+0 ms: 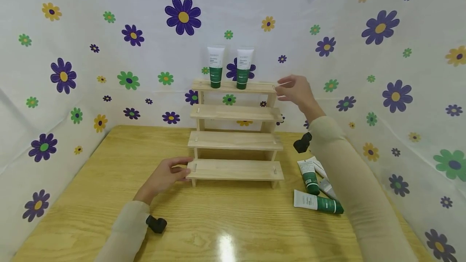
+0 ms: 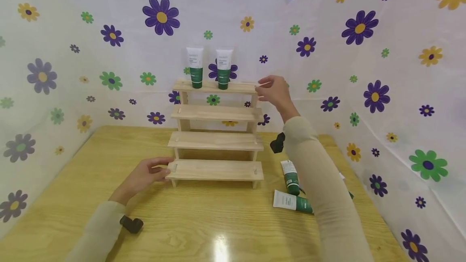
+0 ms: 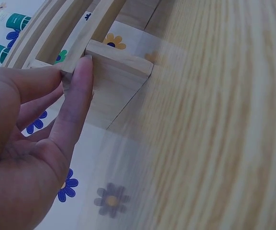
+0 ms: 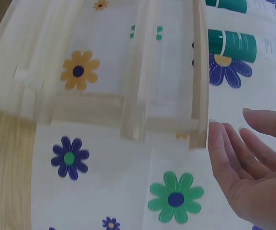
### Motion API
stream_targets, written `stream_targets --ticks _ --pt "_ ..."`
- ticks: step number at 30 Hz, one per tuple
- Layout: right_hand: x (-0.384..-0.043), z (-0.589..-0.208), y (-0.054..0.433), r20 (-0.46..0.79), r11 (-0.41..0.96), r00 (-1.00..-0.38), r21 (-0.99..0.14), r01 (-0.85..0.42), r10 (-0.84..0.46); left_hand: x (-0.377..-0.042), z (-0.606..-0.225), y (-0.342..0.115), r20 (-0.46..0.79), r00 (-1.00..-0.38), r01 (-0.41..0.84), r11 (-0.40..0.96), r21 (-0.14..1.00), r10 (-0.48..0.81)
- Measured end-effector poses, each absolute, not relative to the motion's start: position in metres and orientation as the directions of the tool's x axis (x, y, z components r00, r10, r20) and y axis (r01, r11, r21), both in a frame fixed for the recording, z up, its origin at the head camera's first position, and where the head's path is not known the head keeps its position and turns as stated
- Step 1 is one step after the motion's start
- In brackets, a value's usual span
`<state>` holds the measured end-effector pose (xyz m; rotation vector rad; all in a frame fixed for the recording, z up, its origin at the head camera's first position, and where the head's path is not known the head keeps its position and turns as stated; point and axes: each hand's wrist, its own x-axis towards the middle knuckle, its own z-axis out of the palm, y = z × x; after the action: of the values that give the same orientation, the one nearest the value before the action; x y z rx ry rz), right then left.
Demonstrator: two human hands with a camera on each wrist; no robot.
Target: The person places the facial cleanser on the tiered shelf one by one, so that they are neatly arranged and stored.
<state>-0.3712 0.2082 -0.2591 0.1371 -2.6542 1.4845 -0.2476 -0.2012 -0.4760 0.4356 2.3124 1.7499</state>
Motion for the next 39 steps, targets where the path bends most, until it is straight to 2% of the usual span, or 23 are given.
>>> stream_targets --ticks 13,21,31,39 --pt "-0.355 -0.267 0.255 -0.042 0.714 -0.997 -0.700 -0.016 -0.063 -0.247 -0.477 -0.202 0.018 -0.931 0.109 0.229 0.967 0.366" --pt "-0.344 -0.283 0.283 -0.079 0.793 -0.992 -0.609 -0.034 -0.103 -0.248 -0.479 -0.202 0.029 -0.929 0.122 0.233 0.965 0.368" --pt "-0.336 -0.301 0.308 -0.170 0.814 -0.977 -0.581 -0.006 -0.128 -0.248 -0.478 -0.202 0.029 -0.930 0.120 0.227 0.967 0.367" --pt "-0.332 -0.321 0.333 -0.295 0.832 -0.948 -0.551 0.064 -0.122 -0.247 -0.477 -0.201 0.025 -0.930 0.119 0.235 0.965 0.367"
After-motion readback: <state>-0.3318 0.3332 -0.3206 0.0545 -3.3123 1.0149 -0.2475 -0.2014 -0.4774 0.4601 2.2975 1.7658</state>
